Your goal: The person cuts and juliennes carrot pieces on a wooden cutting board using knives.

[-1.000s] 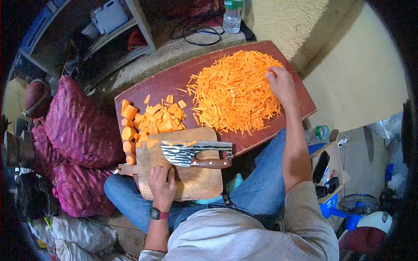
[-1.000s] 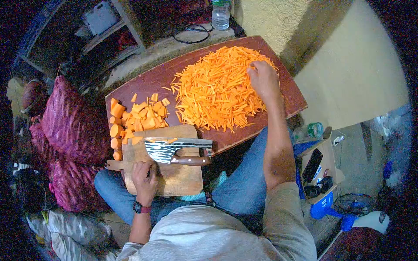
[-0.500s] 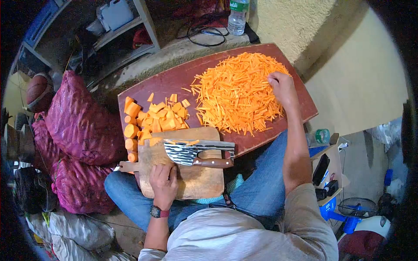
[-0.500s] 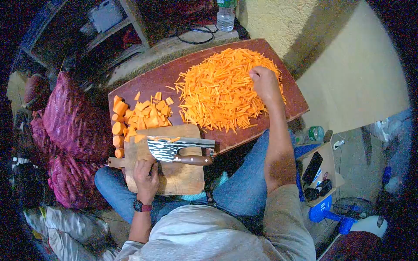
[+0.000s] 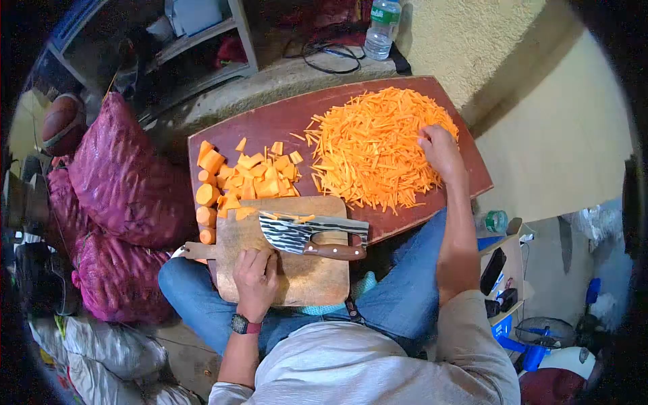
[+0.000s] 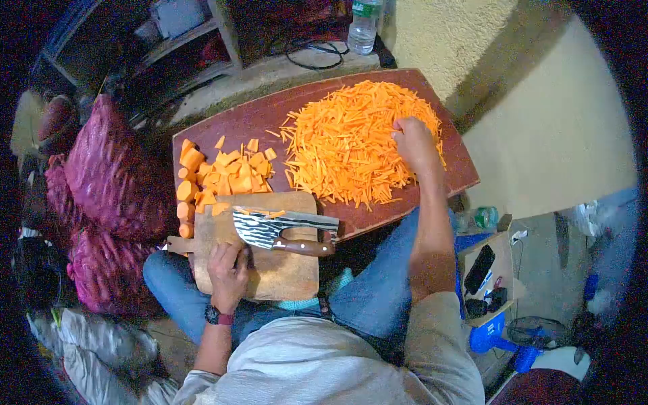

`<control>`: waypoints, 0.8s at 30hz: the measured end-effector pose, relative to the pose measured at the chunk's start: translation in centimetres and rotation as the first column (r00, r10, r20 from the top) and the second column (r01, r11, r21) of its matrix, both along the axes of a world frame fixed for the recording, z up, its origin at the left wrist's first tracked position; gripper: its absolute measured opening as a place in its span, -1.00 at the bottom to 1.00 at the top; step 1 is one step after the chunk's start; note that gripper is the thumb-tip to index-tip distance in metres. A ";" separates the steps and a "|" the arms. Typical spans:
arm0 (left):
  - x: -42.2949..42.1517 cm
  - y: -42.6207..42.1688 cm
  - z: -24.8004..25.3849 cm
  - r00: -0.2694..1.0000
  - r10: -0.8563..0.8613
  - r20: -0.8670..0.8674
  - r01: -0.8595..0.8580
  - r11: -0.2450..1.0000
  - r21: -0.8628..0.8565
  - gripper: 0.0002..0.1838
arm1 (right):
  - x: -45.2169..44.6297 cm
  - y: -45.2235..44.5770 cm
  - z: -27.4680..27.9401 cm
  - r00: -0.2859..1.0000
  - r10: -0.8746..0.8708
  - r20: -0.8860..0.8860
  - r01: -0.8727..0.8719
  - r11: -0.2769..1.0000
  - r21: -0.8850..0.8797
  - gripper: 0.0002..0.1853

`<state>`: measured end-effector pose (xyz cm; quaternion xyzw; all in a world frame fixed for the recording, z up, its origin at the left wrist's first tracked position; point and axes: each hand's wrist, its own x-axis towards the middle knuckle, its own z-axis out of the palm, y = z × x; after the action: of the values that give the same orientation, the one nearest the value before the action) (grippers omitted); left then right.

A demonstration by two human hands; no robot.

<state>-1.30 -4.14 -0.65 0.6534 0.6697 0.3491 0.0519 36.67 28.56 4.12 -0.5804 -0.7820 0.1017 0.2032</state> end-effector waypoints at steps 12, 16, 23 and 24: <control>0.1 0.0 0.1 0.999 0.024 -0.022 -0.024 1.000 -0.015 -0.82 | 0.3 0.2 -0.1 0.968 -0.048 -0.248 0.063 0.997 0.050 -0.81; 0.1 0.1 0.1 1.000 0.017 -0.018 -0.017 1.000 -0.008 -0.84 | 0.6 0.4 -0.2 0.956 -0.087 -0.280 0.091 0.996 0.002 -0.80; 0.0 0.1 0.0 1.000 0.018 -0.021 -0.018 1.000 0.000 -0.85 | 2.5 -0.4 0.6 0.948 -0.068 -0.312 0.118 0.982 0.144 -0.77; -0.1 0.2 0.1 1.000 0.011 -0.019 -0.011 1.000 0.012 -0.85 | 2.9 -0.5 1.0 0.978 -0.109 -0.179 0.127 0.988 0.088 -0.74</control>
<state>-1.37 -3.98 -0.57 0.6534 0.6716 0.3471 0.0396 39.55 28.04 5.13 -0.6040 -0.7294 0.1008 0.3049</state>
